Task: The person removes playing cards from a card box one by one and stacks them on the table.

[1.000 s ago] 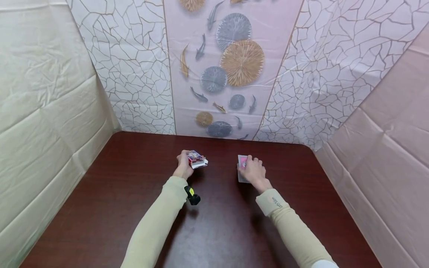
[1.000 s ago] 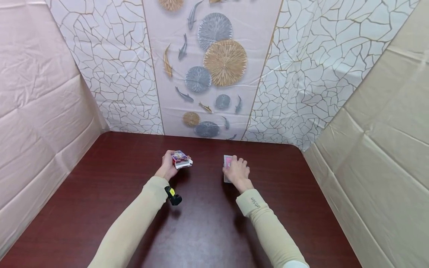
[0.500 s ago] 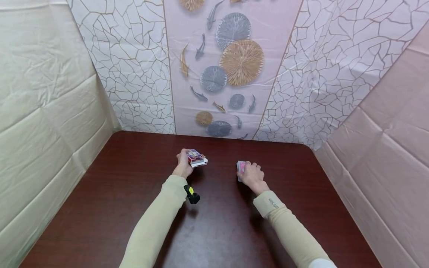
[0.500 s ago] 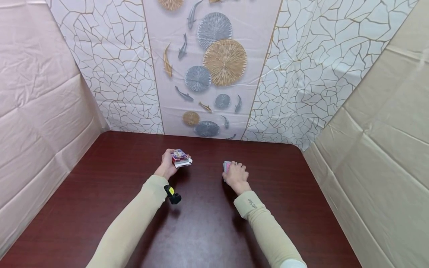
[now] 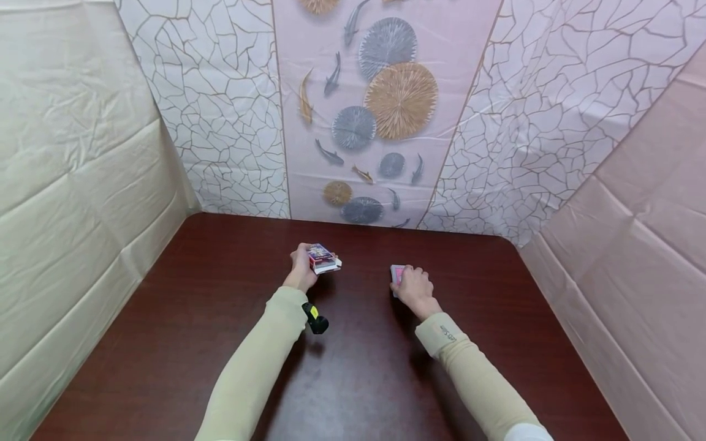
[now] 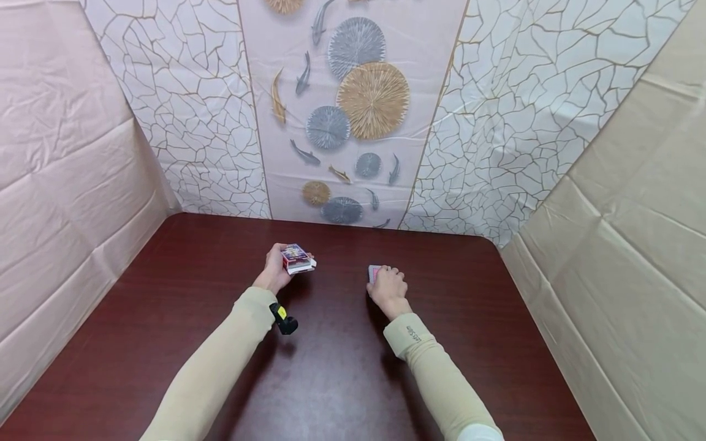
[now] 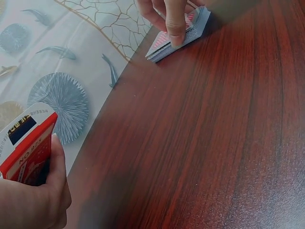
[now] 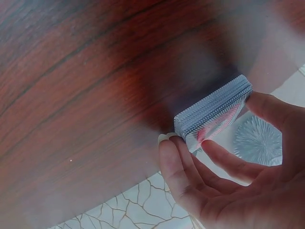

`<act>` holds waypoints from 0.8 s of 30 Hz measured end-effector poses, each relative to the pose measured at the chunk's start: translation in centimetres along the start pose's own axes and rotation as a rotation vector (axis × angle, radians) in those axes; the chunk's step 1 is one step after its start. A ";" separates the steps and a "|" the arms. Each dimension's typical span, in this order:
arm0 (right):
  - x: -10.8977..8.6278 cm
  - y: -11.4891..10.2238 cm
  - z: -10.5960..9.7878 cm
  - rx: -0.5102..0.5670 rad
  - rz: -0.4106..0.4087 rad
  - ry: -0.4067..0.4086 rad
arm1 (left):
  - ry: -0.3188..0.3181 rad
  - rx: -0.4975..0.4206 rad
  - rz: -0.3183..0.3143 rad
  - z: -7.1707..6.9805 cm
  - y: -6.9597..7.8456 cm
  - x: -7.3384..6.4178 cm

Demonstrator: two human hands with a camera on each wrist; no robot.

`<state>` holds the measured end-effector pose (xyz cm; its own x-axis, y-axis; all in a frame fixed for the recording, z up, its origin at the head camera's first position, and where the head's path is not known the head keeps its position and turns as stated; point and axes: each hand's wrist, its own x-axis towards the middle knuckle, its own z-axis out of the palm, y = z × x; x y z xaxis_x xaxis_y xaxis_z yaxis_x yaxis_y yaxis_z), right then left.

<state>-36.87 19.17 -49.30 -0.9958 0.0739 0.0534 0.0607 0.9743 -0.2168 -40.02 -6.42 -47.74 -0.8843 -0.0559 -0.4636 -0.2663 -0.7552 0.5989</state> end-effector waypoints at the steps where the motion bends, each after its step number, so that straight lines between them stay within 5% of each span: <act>1: 0.1 0.0 0.1 -0.005 -0.002 0.000 | 0.000 0.003 0.003 0.0 0.0 0.0; 10: 0.1 -0.3 0.4 -0.035 0.010 0.007 | -0.079 -0.026 0.005 0.1 -0.4 0.3; 15: -0.1 -1.0 -0.4 -0.018 -0.013 0.056 | -0.055 -0.007 0.006 0.4 -0.5 0.3; 19: -0.4 -2.4 -1.8 0.062 -0.157 0.137 | -0.053 -0.017 -0.002 0.6 -0.4 0.3; 24: -1.4 -5.3 -2.9 0.235 -0.432 0.116 | -0.055 -0.022 -0.009 0.8 -0.5 0.1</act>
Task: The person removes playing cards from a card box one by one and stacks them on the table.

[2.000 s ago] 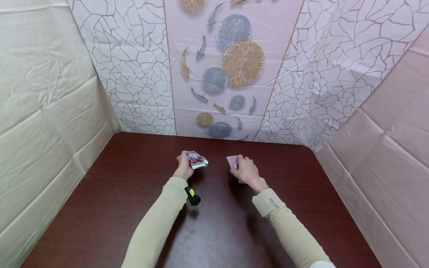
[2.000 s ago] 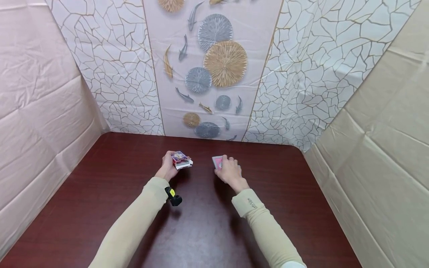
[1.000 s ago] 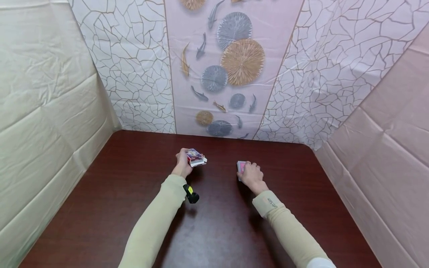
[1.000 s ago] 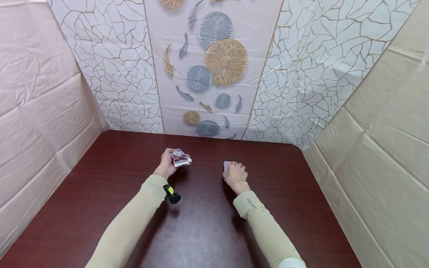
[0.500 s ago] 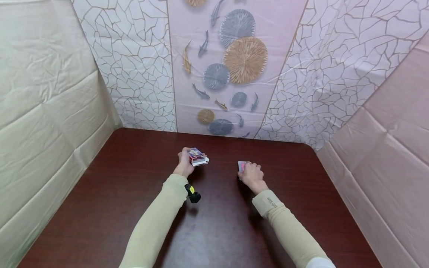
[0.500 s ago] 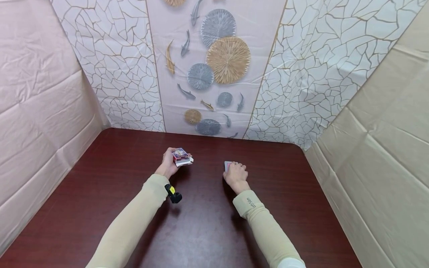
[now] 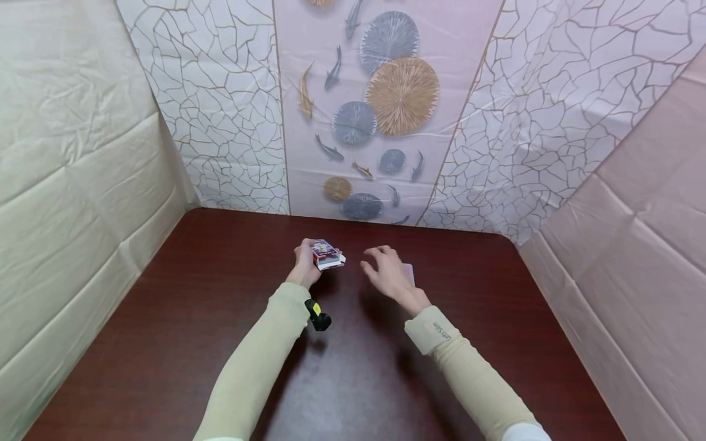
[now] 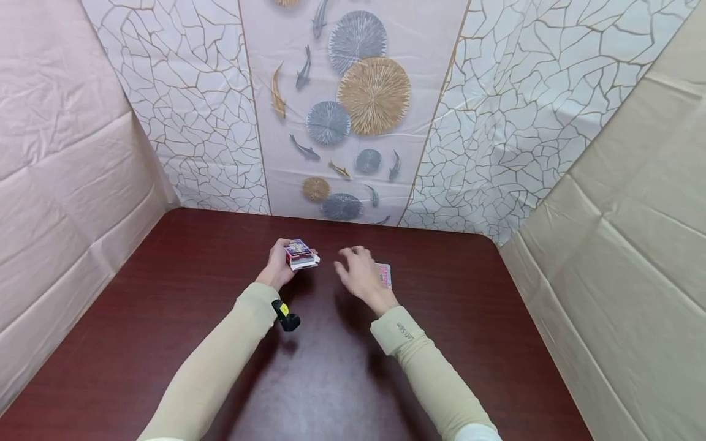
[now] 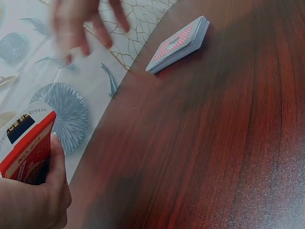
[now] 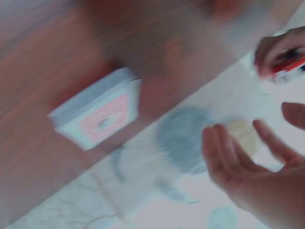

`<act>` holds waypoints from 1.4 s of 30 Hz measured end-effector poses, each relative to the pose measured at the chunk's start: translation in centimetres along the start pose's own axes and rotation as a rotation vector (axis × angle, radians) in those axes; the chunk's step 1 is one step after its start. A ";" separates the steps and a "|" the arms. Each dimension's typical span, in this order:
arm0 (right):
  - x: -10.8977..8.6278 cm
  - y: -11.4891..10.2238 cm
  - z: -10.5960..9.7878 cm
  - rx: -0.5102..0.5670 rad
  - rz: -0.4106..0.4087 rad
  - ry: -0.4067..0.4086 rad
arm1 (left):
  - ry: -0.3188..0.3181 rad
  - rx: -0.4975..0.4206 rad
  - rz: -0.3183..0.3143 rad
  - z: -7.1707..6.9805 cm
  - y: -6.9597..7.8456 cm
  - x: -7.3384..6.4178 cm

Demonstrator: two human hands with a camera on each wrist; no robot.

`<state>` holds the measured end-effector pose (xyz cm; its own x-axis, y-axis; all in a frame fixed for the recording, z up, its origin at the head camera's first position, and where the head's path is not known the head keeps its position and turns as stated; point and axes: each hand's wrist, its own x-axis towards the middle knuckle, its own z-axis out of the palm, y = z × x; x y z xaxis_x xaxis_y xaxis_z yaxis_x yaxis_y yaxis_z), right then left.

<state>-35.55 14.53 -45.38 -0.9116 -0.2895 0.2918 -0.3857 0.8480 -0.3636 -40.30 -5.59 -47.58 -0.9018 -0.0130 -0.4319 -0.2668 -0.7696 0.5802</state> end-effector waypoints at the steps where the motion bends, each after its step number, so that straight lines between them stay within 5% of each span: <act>1: 0.1 -0.7 0.1 0.033 -0.041 -0.016 | 0.003 0.006 0.002 0.0 0.0 0.0; 10: 0.5 -4.2 1.8 0.088 -0.165 -0.166 | 0.008 0.035 0.009 0.5 -0.5 -0.1; 24: 1.0 -5.5 2.9 0.000 -0.081 -0.263 | 0.003 0.111 -0.004 0.7 -0.9 -0.5; 33: -0.1 -5.8 2.9 0.126 -0.083 -0.127 | -0.011 0.021 -0.035 0.3 -0.6 -0.6; 42: 0.0 -6.0 2.8 0.102 -0.052 0.027 | 0.028 0.026 0.017 0.6 -0.8 -0.4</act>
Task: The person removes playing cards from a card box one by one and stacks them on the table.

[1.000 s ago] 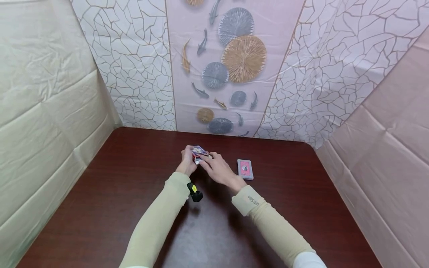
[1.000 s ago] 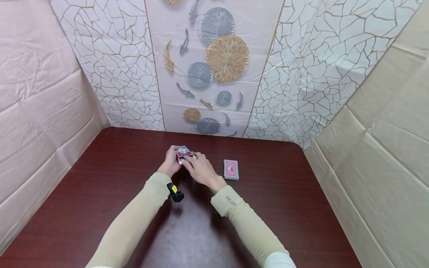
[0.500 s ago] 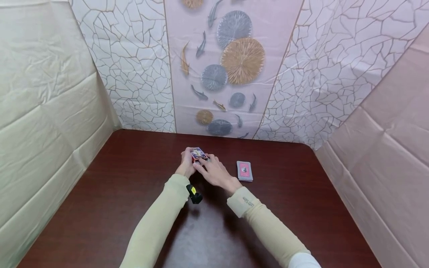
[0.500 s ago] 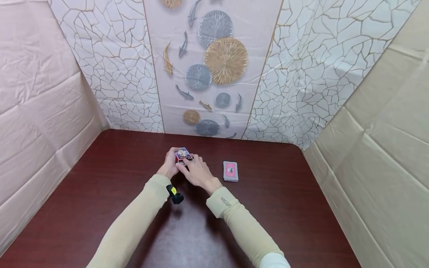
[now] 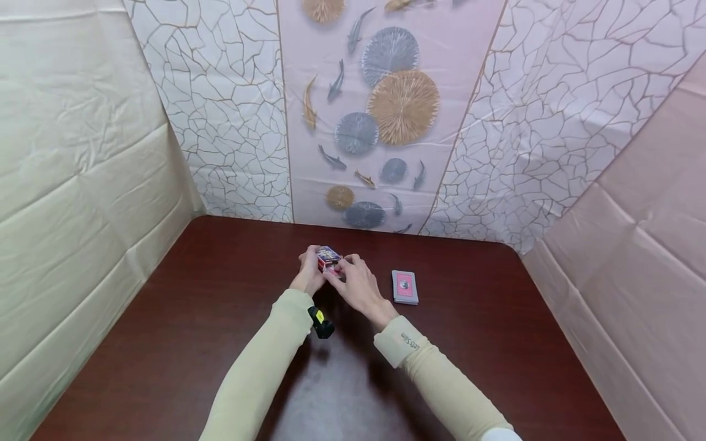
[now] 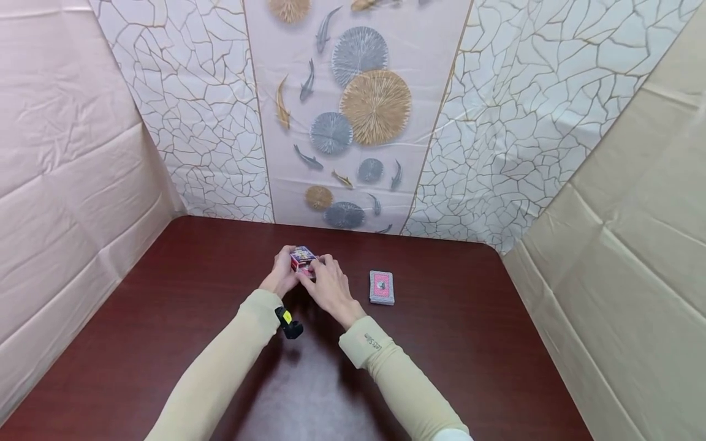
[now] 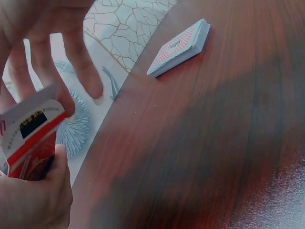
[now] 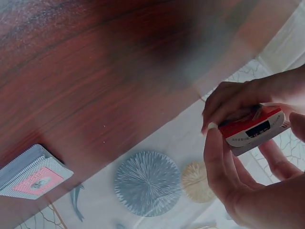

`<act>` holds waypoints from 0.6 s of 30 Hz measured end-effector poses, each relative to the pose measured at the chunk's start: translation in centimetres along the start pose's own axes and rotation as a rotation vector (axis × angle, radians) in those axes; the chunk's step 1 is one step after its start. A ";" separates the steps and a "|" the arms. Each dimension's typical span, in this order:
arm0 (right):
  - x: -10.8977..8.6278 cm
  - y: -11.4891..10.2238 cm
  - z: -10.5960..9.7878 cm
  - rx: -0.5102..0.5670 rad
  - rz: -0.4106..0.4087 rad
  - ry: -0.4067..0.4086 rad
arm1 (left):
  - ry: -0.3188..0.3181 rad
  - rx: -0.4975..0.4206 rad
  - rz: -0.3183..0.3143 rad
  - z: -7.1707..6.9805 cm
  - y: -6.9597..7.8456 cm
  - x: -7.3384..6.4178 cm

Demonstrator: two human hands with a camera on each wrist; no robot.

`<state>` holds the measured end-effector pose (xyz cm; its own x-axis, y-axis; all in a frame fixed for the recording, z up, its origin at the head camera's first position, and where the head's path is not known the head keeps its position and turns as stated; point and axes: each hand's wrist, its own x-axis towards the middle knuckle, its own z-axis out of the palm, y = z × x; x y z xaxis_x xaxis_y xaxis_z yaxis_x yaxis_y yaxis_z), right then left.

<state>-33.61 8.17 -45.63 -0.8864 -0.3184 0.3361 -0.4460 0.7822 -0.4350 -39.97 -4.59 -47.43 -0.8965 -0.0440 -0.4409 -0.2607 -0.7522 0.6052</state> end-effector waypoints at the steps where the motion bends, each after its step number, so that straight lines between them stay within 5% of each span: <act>1: 0.0 -0.1 -0.1 -0.005 -0.004 0.003 | -0.004 -0.003 0.005 0.0 0.0 0.1; 11: -0.5 -0.4 -1.6 -0.106 0.065 -0.122 | -0.010 0.001 0.048 0.0 -0.6 0.1; 18: -0.8 0.1 -3.3 -0.145 0.074 -0.342 | 0.003 -0.045 0.037 -0.4 0.0 0.1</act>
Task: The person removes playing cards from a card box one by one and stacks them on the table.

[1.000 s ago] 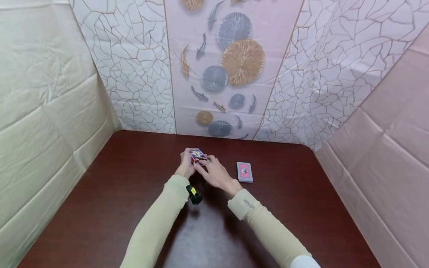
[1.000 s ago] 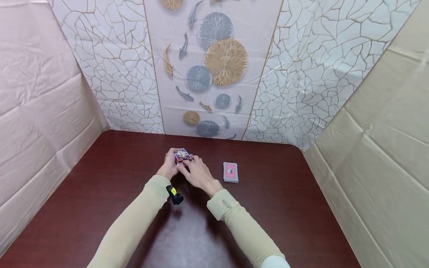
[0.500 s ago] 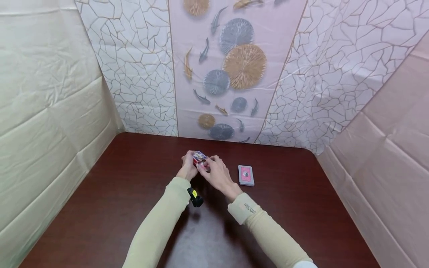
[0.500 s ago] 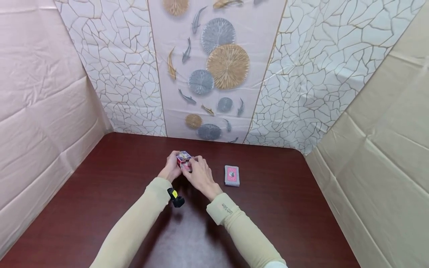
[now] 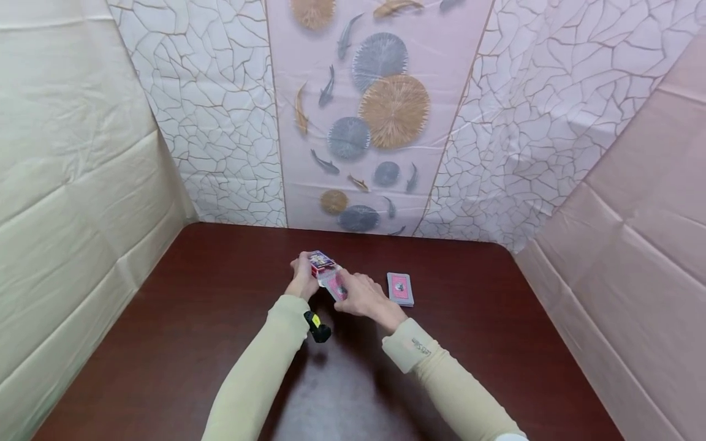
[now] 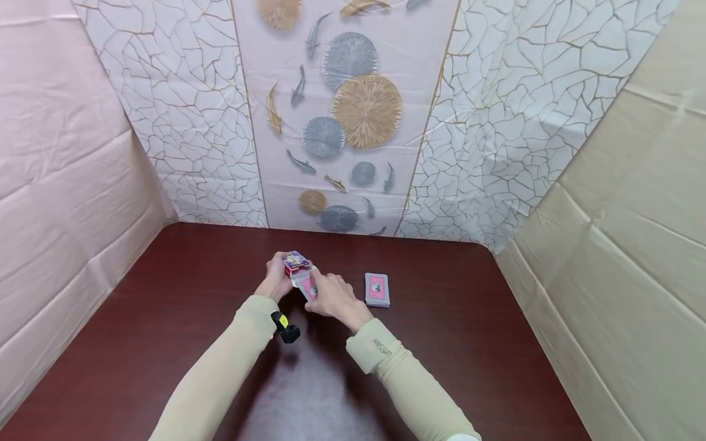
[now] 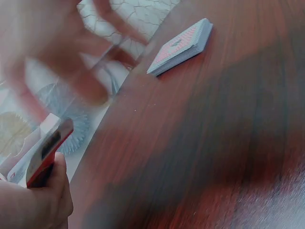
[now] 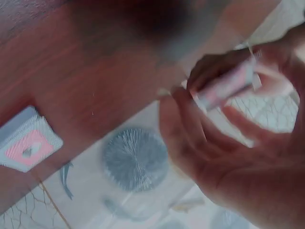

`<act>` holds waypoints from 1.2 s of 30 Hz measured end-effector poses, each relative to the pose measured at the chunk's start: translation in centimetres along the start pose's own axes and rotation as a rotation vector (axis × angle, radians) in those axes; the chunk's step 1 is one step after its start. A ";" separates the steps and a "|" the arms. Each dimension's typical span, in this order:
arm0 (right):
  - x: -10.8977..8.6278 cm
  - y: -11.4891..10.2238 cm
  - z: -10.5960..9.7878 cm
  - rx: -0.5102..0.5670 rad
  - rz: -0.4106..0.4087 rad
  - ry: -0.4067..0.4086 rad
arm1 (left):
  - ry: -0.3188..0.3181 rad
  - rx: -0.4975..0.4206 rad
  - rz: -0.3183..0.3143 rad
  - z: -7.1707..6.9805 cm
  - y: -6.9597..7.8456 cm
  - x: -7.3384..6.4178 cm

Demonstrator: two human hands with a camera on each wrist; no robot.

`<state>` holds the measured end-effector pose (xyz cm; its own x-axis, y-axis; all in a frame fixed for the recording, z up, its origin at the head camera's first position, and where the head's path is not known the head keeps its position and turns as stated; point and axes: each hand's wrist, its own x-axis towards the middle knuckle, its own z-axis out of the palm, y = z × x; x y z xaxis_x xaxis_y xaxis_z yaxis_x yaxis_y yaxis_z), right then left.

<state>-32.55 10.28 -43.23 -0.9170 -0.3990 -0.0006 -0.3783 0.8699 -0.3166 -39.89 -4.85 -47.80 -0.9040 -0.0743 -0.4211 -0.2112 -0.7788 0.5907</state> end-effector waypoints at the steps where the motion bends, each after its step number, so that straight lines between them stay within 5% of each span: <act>1: -0.2 0.3 -0.3 0.002 -0.004 -0.023 | 0.006 -0.006 0.000 -0.1 0.2 0.0; 8: -1.0 4.8 -2.0 -0.043 0.059 0.009 | 0.014 -0.030 -0.027 -0.5 0.4 0.1; 17: -0.9 10.0 -1.2 -0.078 0.289 0.267 | 0.017 0.029 -0.074 -0.5 0.7 0.0; 24: -1.0 11.3 0.6 -0.071 0.441 0.335 | -0.011 -0.004 -0.115 -0.3 0.8 -0.1; 36: -0.8 11.4 2.9 -0.178 0.435 0.316 | -0.050 0.016 -0.100 -0.4 0.9 -0.4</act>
<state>-35.73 19.73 -49.63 -0.9763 0.0896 0.1972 0.0525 0.9811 -0.1861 -39.56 -5.74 -47.41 -0.8954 0.0343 -0.4439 -0.3066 -0.7705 0.5589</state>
